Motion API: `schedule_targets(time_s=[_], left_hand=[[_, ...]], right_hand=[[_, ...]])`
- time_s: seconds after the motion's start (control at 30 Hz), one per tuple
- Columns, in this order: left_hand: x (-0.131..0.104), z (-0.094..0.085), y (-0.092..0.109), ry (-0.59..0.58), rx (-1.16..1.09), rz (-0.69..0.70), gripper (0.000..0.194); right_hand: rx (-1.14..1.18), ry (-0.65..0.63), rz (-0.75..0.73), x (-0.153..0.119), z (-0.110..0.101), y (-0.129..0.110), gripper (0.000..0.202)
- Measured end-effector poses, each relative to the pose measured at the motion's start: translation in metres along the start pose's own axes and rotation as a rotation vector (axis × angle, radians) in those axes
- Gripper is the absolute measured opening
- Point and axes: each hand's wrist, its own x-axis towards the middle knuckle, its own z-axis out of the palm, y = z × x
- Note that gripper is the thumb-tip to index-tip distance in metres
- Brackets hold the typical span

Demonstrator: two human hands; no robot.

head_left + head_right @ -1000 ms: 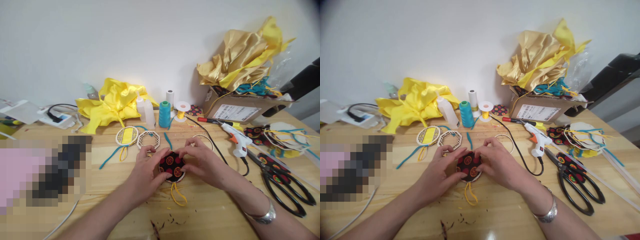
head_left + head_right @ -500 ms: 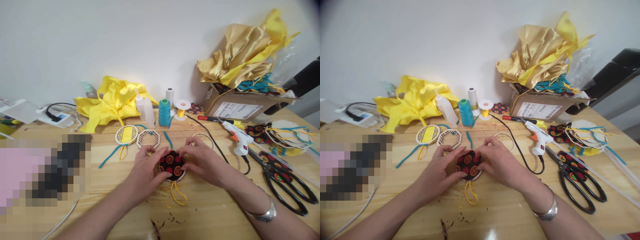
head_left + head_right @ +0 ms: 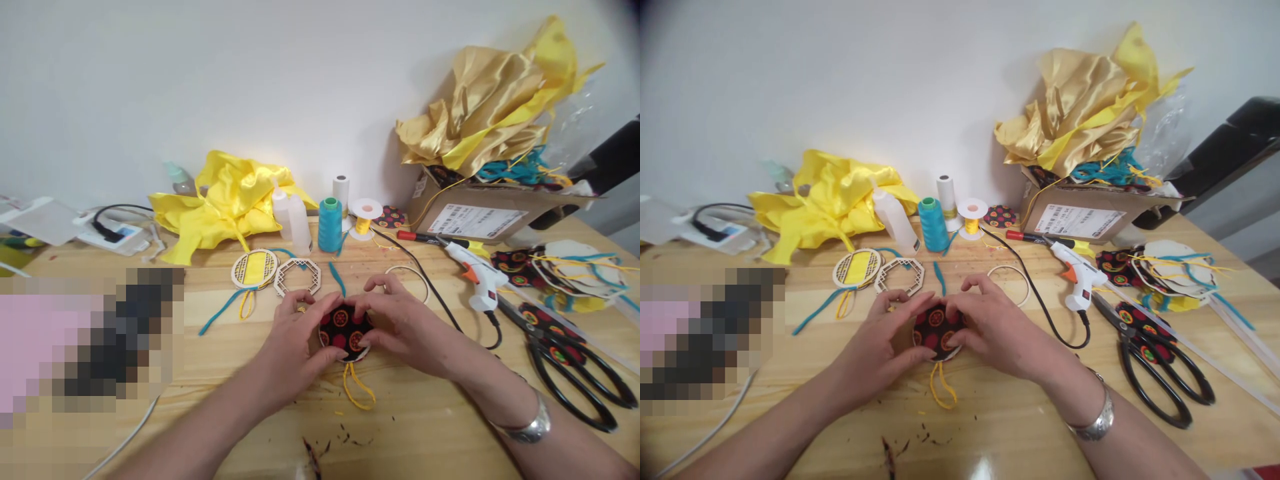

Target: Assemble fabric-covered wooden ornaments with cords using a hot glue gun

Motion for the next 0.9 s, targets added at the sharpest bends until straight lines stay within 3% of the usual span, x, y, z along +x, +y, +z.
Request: schedule_targets(time_s=[0.6,0.77,0.83,0.9], left_hand=[[0.000,-0.002,0.000,-0.025,0.009,-0.042,0.067],[-0.001,-0.006,-0.001,0.134,0.028,-0.015,0.063],[-0.001,-0.008,-0.002,0.234,0.022,0.016,0.053],[-0.001,-0.010,-0.003,0.307,-0.003,0.043,0.041]], right_hand=[[-0.017,0.030,-0.045,-0.002,-0.001,-0.001,0.021],[-0.129,0.205,-0.150,-0.005,-0.005,-0.005,0.013],[-0.206,0.260,-0.129,-0.006,-0.004,-0.011,0.010],[-0.293,0.235,-0.070,-0.008,-0.002,-0.020,0.014]])
